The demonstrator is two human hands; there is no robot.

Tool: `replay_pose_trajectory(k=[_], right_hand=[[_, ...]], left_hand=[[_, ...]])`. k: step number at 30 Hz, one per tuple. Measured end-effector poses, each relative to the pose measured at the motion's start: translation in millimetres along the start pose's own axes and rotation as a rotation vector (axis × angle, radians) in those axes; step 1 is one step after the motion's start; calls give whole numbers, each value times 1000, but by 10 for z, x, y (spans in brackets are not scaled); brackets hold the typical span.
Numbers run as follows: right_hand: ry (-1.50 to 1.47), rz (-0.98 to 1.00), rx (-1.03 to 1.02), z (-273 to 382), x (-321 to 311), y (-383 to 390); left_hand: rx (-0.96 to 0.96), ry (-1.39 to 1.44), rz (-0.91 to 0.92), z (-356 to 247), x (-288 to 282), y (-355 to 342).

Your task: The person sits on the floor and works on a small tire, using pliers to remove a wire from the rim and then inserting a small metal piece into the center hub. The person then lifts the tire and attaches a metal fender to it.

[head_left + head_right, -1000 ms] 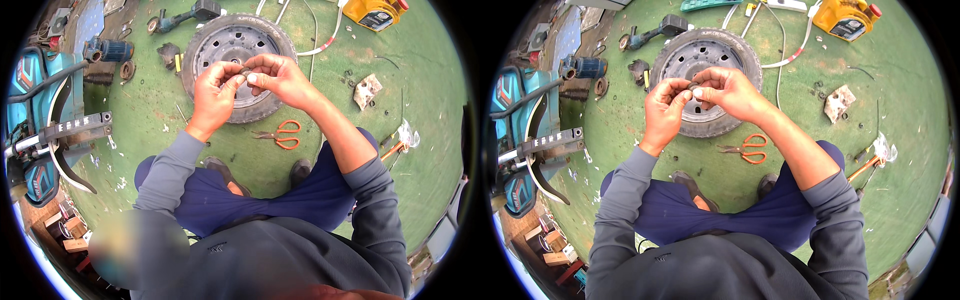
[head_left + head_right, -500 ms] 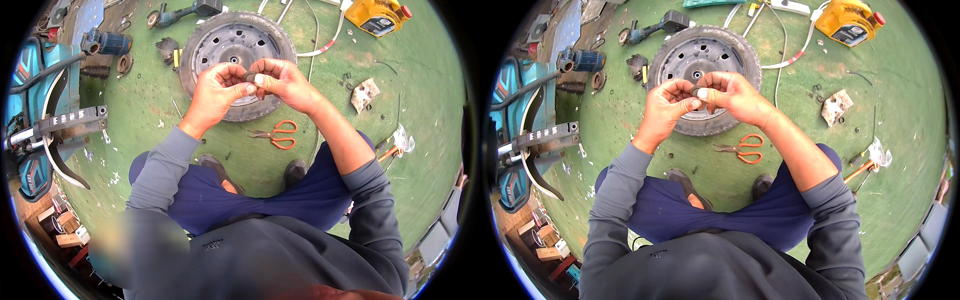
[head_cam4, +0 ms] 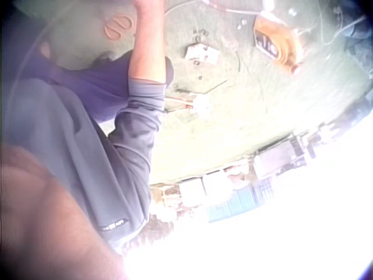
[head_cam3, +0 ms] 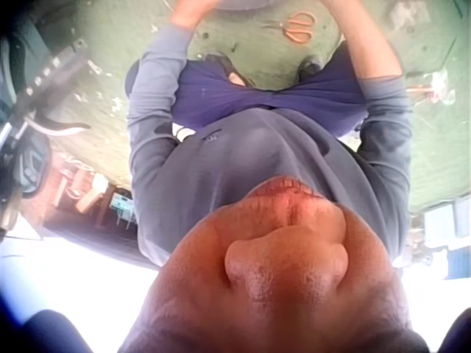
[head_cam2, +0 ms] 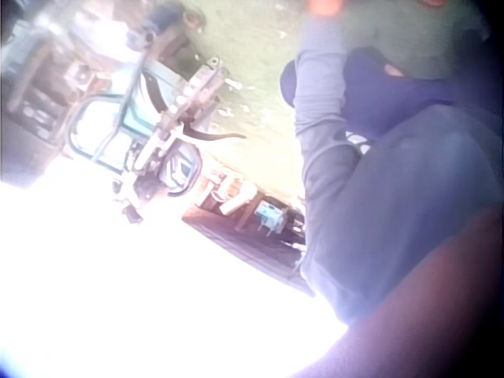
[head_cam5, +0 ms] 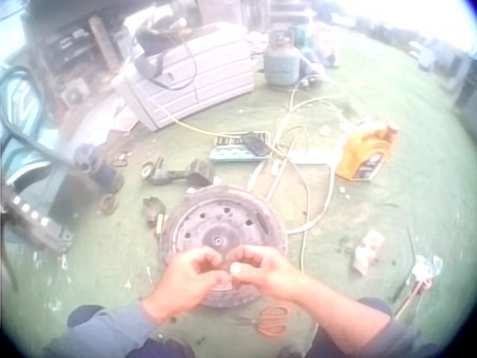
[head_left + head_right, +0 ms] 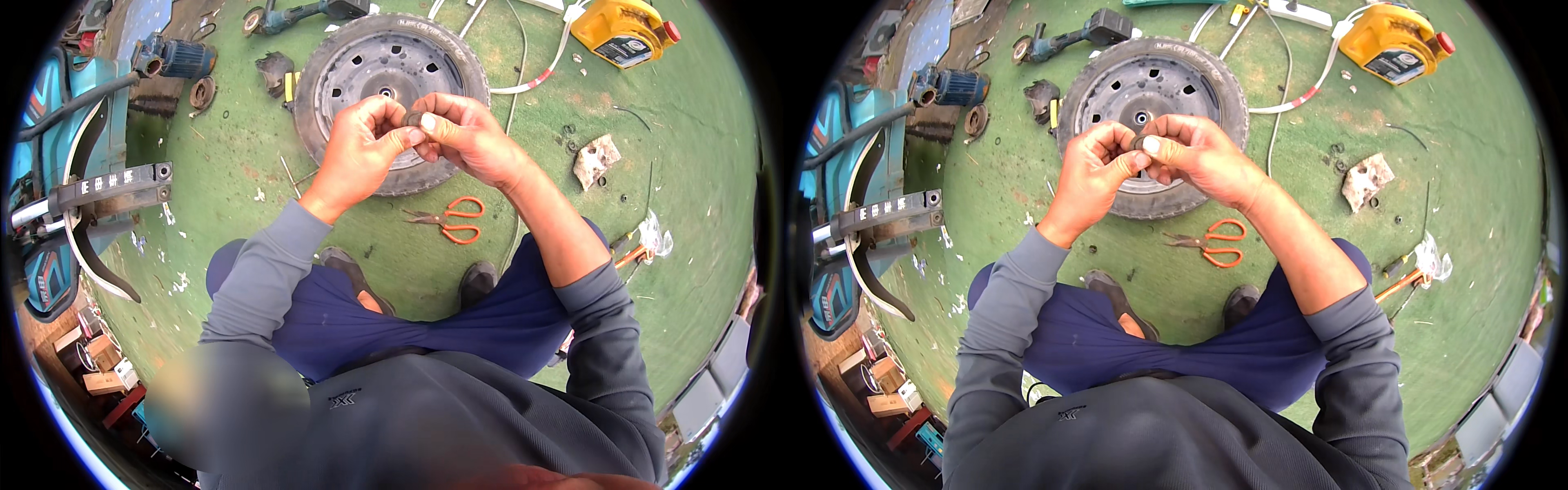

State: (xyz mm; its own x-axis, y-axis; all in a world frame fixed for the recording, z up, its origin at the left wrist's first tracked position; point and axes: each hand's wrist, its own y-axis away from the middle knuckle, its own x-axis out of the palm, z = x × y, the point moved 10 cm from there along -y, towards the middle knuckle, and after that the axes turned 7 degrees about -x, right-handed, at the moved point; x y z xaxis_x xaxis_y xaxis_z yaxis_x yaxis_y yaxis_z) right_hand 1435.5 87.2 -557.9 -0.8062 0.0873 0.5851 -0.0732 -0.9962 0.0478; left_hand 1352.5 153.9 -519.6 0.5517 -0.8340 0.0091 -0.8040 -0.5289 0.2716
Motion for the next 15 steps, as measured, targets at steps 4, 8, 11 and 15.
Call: replay_pose_trajectory(k=[4,8,11,15], right_hand=[[-68,-11,11,-49,31,-15],[-146,-24,23,-109,4,-7],[-182,-29,52,-180,-21,-15],[-142,-86,61,-162,-61,-7]], left_hand=[[-17,-1,-3,42,-7,0],[-28,-36,-16,160,-69,-52],[-37,-58,-34,199,-78,-57],[-26,-53,-33,224,-81,-104]])
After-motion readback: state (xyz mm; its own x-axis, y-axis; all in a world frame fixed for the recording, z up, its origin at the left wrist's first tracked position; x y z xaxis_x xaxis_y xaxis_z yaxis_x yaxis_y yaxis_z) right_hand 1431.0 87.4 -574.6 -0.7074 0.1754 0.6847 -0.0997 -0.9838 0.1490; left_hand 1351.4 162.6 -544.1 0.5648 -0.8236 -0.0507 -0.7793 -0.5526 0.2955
